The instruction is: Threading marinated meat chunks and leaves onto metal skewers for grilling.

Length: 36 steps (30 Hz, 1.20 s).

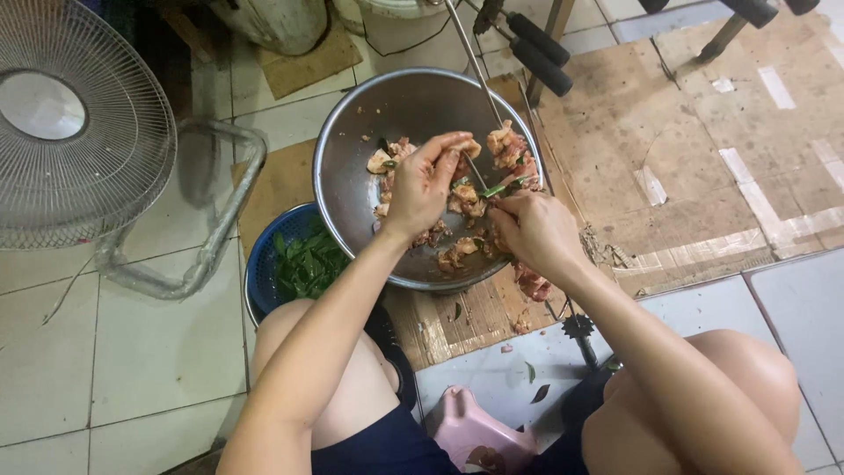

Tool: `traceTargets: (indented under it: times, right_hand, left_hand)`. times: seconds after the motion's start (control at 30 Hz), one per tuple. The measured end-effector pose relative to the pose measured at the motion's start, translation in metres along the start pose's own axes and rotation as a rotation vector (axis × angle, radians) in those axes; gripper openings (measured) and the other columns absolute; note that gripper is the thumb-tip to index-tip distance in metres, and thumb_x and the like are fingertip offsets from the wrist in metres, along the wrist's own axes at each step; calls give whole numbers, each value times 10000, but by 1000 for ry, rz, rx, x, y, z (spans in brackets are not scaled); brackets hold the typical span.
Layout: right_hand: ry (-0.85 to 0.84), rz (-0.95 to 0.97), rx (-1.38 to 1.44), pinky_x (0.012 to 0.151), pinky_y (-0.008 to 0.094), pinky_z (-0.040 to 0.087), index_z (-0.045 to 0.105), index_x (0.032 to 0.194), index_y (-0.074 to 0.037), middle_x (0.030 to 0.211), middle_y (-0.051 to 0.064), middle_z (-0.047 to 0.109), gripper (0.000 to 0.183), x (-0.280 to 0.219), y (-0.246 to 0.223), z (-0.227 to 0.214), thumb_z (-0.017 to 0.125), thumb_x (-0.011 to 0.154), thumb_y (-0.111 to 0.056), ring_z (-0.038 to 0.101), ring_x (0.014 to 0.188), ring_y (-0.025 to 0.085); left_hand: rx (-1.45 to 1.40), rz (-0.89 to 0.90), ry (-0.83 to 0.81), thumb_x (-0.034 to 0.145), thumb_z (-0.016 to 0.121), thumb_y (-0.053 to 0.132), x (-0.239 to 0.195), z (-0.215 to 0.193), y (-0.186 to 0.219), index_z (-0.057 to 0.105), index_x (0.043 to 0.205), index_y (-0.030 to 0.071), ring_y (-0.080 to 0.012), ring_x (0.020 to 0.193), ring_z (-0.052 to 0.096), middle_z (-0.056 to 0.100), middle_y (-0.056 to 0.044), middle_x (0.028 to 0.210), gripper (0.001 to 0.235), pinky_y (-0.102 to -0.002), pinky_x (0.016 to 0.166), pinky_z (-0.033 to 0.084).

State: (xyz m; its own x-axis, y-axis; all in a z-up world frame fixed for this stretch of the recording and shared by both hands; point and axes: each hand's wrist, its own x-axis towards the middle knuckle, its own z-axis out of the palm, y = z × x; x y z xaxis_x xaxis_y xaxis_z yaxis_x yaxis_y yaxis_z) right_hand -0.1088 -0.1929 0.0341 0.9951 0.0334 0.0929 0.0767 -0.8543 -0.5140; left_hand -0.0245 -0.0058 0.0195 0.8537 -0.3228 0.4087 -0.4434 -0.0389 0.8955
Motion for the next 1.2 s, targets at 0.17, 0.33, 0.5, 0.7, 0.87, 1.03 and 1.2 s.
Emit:
traceTargets:
  times: [0.17,0.33,0.5,0.7,0.87,1.03,1.2]
  right_hand:
    - [-13,28,-10,808,474,552,798,1045,-82,1044,132,758,269,-2,-4,1,665,935,-289,721,898,352]
    - [10,14,-5,841,483,542,795,1045,-68,1028,147,755,272,-3,-7,4,668,931,-280,712,950,348]
    - [53,-47,24,814,487,545,797,1020,-60,1017,148,755,262,-5,-9,8,674,904,-259,709,949,357]
    - [13,26,17,770,484,560,798,989,-86,934,157,753,221,-4,-7,9,658,927,-245,723,832,370]
    - [1,47,-2,764,484,559,794,1001,-81,913,168,755,235,0,-11,2,654,943,-260,725,811,363]
    - [15,46,20,738,492,557,793,1044,-85,891,178,752,246,1,-7,8,643,931,-246,727,782,362]
    - [34,32,-33,791,498,552,796,987,-67,940,177,751,260,-1,-7,7,637,954,-269,714,893,372]
  left_hand:
    - [224,126,54,1095,537,101,-2,1,20,669,1209,34,-209,1042,759,750,-91,1116,187,-331,890,626]
    - [489,263,5,935,534,-81,-5,-2,20,673,1176,42,-269,1009,729,733,-115,1073,304,-404,896,589]
    - [481,219,-72,935,475,-130,-7,-6,10,667,1191,36,-261,1008,718,717,-123,1080,361,-397,928,605]
    - [442,360,-201,893,474,-133,-21,9,-14,513,1368,29,-345,1156,672,686,-209,1278,503,-454,1043,537]
    - [-168,-470,-277,958,600,-25,-15,-5,-21,302,1466,136,-217,988,721,706,-168,1066,610,-350,925,639]
    - [-441,-585,-310,1070,567,40,-28,-2,-78,672,1238,-2,-203,967,647,720,-129,1087,202,-323,818,556]
    - [-723,-461,-21,1091,542,81,-23,13,-61,647,1102,39,-173,909,739,739,-75,1018,115,-320,778,602]
